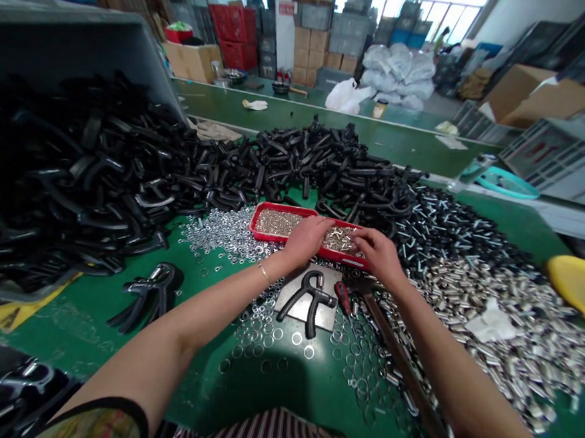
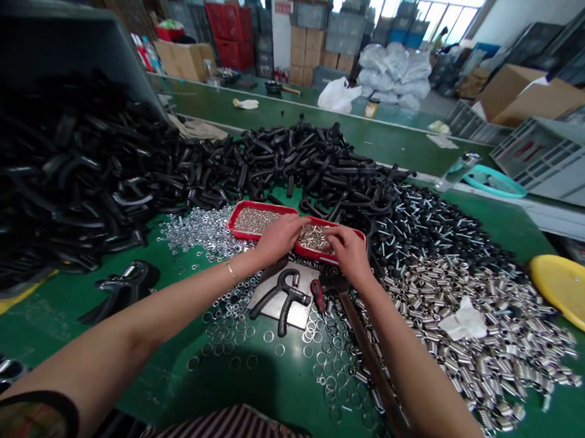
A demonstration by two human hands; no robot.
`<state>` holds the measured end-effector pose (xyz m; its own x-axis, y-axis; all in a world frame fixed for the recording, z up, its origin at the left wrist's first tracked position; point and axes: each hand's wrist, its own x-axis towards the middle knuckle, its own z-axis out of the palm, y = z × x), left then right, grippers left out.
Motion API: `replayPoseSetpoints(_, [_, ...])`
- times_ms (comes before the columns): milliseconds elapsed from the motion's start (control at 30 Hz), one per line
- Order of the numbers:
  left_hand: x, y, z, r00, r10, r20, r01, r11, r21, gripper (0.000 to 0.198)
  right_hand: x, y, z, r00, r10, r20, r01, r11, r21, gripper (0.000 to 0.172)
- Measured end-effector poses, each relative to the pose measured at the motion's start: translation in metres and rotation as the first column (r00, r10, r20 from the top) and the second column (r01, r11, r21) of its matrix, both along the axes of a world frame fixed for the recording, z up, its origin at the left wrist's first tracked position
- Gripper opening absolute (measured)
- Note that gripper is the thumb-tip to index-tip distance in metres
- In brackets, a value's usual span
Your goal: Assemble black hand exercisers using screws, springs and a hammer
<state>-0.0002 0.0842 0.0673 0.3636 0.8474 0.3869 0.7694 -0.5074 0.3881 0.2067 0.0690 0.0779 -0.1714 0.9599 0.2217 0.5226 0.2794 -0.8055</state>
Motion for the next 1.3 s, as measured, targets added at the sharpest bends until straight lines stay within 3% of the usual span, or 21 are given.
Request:
replayPoseSetpoints(67, [-0.012, -0.016, -0.005, 0.955, 0.078, 0.286, -0.048, 0.993, -0.109, 0.027, -0.003, -0.022, -0.002, 0.987, 0.141, -0.074, -0.15, 0.978, -0.143, 0.019])
replayPoseSetpoints(100, [-0.016, -0.024, -0.009, 0.894, 0.131, 0.429, -0.04, 0.976, -0.215, 0.024, -0.007, -0.031, -0.006, 0.978, 0.183, -0.101, -0.201, 0.954, -0.222, 0.017])
replayPoseSetpoints(167, [-0.02, -0.041, -0.015, 0.704, 0.258, 0.662, 0.096, 0.889, -0.448, 0.017, -0.016, -0.042, -0.015, 0.969, 0.22, -0.11, -0.244, 0.909, -0.338, 0.014])
replayPoseSetpoints(200, [-0.022, -0.049, -0.018, 0.593, 0.322, 0.738, 0.207, 0.824, -0.527, 0.017, -0.021, -0.044, -0.02, 0.97, 0.229, -0.078, -0.242, 0.901, -0.36, 0.014])
replayPoseSetpoints(267, [-0.026, -0.064, -0.022, 0.398, 0.414, 0.818, 0.406, 0.721, -0.562, 0.022, -0.028, -0.042, -0.03, 0.969, 0.241, 0.053, -0.209, 0.915, -0.345, 0.016])
replayPoseSetpoints(333, [-0.034, -0.076, -0.026, 0.319, 0.442, 0.838, 0.47, 0.694, -0.545, 0.026, -0.031, -0.037, -0.036, 0.953, 0.246, 0.174, -0.185, 0.933, -0.309, 0.017])
replayPoseSetpoints(367, [-0.039, -0.081, -0.028, 0.344, 0.444, 0.827, 0.445, 0.698, -0.56, 0.026, -0.032, -0.034, -0.037, 0.944, 0.251, 0.215, -0.18, 0.936, -0.302, 0.017])
replayPoseSetpoints(400, [-0.046, -0.085, -0.031, 0.417, 0.437, 0.797, 0.388, 0.708, -0.59, 0.024, -0.032, -0.032, -0.038, 0.936, 0.257, 0.242, -0.178, 0.936, -0.303, 0.017])
replayPoseSetpoints(467, [-0.058, -0.091, -0.037, 0.651, 0.371, 0.662, 0.223, 0.74, -0.634, 0.017, -0.033, -0.029, -0.037, 0.924, 0.269, 0.27, -0.181, 0.933, -0.311, 0.016])
replayPoseSetpoints(533, [-0.066, -0.094, -0.041, 0.859, 0.235, 0.455, 0.097, 0.798, -0.595, 0.012, -0.033, -0.028, -0.035, 0.911, 0.283, 0.301, -0.184, 0.93, -0.317, 0.015])
replayPoseSetpoints(633, [-0.068, -0.095, -0.041, 0.981, 0.059, 0.186, 0.05, 0.846, -0.531, 0.017, -0.036, -0.028, -0.032, 0.883, 0.312, 0.35, -0.192, 0.922, -0.337, 0.017])
replayPoseSetpoints(733, [-0.066, -0.092, -0.037, 0.999, -0.003, 0.052, 0.032, 0.832, -0.553, 0.024, -0.039, -0.026, -0.03, 0.844, 0.337, 0.416, -0.191, 0.915, -0.354, 0.019])
replayPoseSetpoints(800, [-0.068, -0.091, -0.035, 0.998, -0.019, 0.065, 0.051, 0.835, -0.548, 0.028, -0.039, -0.025, -0.027, 0.811, 0.351, 0.468, -0.189, 0.914, -0.358, 0.02])
replayPoseSetpoints(933, [-0.079, -0.097, -0.034, 0.955, 0.078, 0.286, 0.086, 0.852, -0.517, 0.024, -0.04, -0.027, -0.022, 0.725, 0.37, 0.581, -0.193, 0.919, -0.344, 0.023])
replayPoseSetpoints(1033, [-0.079, -0.108, -0.03, 0.843, 0.191, 0.502, 0.152, 0.812, -0.564, 0.018, -0.049, -0.032, -0.019, 0.64, 0.338, 0.69, -0.2, 0.94, -0.276, 0.021])
replayPoseSetpoints(1100, [-0.069, -0.111, -0.027, 0.796, 0.218, 0.564, 0.178, 0.808, -0.562, 0.013, -0.059, -0.035, -0.017, 0.579, 0.314, 0.752, -0.222, 0.949, -0.225, 0.02])
replayPoseSetpoints(1200, [-0.047, -0.108, -0.028, 0.847, 0.14, 0.513, 0.141, 0.871, -0.471, 0.006, -0.064, -0.036, -0.011, 0.509, 0.323, 0.798, -0.274, 0.939, -0.206, 0.017])
replayPoseSetpoints(1300, [-0.03, -0.101, -0.037, 0.915, 0.076, 0.395, 0.078, 0.929, -0.361, 0.007, -0.044, -0.042, 0.0, 0.489, 0.262, 0.832, -0.256, 0.955, -0.15, 0.022])
